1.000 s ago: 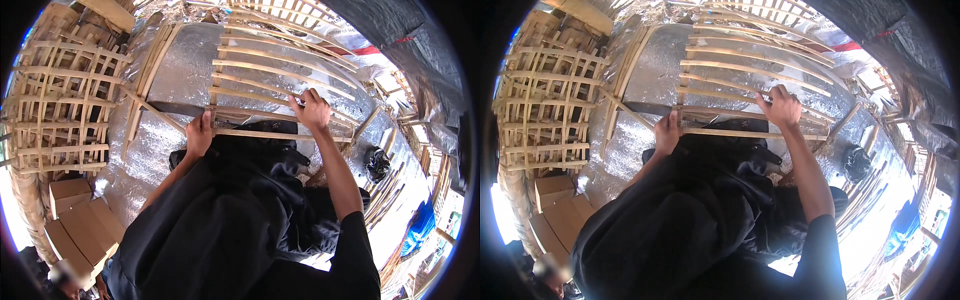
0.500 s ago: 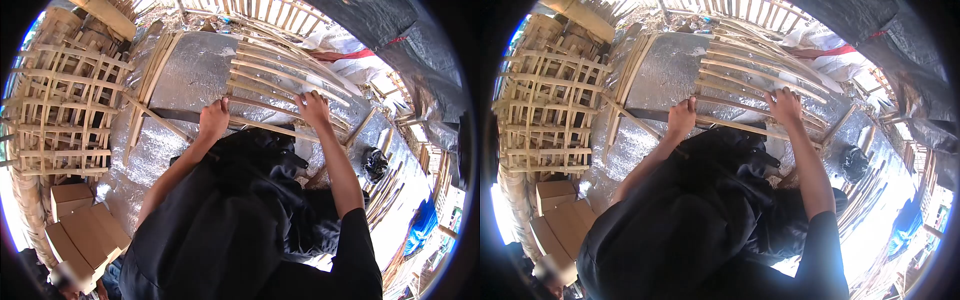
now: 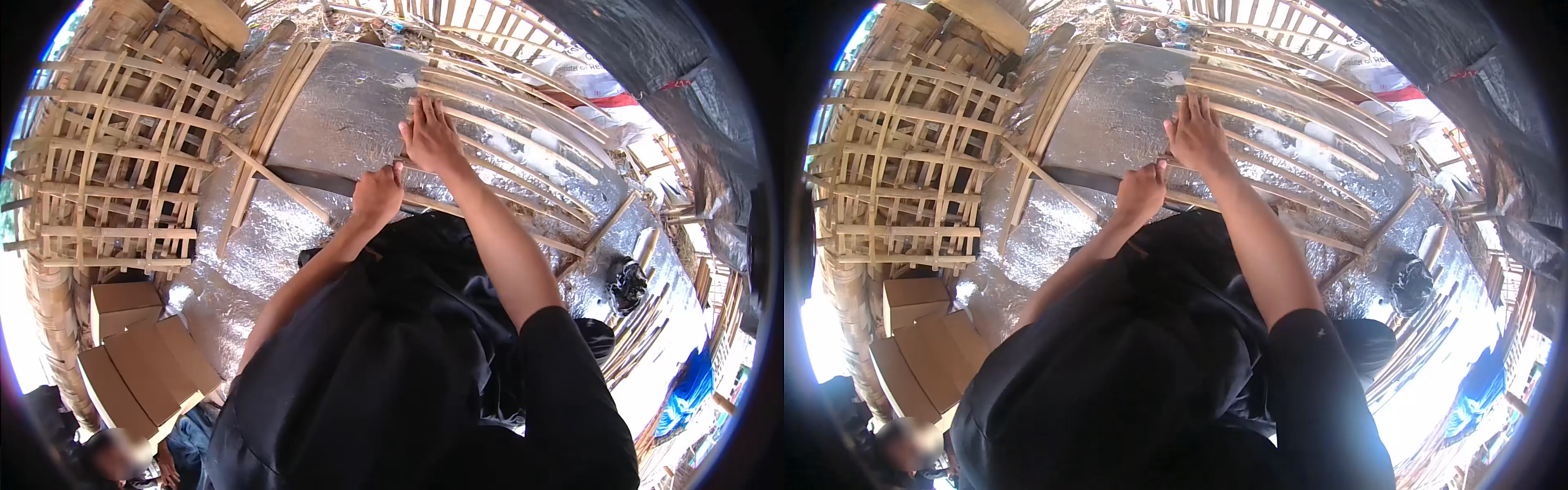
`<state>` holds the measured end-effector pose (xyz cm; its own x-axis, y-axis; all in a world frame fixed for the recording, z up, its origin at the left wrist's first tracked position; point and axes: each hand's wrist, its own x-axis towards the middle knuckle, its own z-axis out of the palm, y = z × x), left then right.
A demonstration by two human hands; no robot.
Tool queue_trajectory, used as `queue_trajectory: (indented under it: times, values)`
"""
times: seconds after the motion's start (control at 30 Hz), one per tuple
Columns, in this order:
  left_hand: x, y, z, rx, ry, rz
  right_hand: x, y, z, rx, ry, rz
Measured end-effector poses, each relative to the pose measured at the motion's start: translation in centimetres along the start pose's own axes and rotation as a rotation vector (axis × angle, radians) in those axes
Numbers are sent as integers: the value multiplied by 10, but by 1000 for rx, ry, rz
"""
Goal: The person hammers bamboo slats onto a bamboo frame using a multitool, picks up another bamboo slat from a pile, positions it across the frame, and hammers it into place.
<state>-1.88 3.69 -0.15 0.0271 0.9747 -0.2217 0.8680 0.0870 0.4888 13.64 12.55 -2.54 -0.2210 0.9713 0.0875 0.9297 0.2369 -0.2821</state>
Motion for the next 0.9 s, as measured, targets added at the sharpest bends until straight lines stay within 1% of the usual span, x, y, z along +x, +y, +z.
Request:
queue_trajectory:
  times: [0.07, 0.1, 0.2, 0.23, 0.27, 0.33, 0.4, 0.43, 0.53, 0.6, 0.63, 0.73, 0.77, 0.87, 0.9]
  values:
    - [1, 0, 3, 1, -12, -20, 3, 1, -8, -3, -67, 7]
    - [-5, -1, 5, 2, -9, -23, 6, 6, -21, 26, -171, -15]
    - [0, 8, -4, 5, 47, 36, 6, 0, -44, 15, -242, 69]
    - [-5, 11, -10, 5, 66, 51, -12, -7, -38, 45, 106, -28]
    - [-12, 11, -16, 5, 84, 57, -36, -8, -36, 127, 151, -68]
    - [-12, 5, -17, 3, 130, 80, -86, -25, -65, 288, 240, -161]
    - [-11, -2, -11, -17, 140, 130, -136, -32, -56, 328, 234, -183]
    - [-6, -4, -5, -9, 151, 129, -150, -34, -50, 297, 224, -177]
    - [-5, -11, 0, 12, 65, 156, -171, -35, -32, 240, 233, -149]
    - [-7, -35, 15, 14, 141, 317, -169, -29, -22, 249, 249, -141]
    - [-10, -43, 14, 12, 181, 396, -167, -30, -25, 254, 293, -137]
    - [-45, -56, -8, -203, 214, 597, -166, -28, -29, 380, 310, -122]
    - [-55, -54, -16, -192, 202, 634, -168, -27, -32, 377, 283, -109]
    - [-66, -59, -26, -19, 78, 588, -174, -24, -31, 403, 255, -90]
    - [-65, -62, -25, -10, 81, 593, -175, -25, -30, 414, 259, -86]
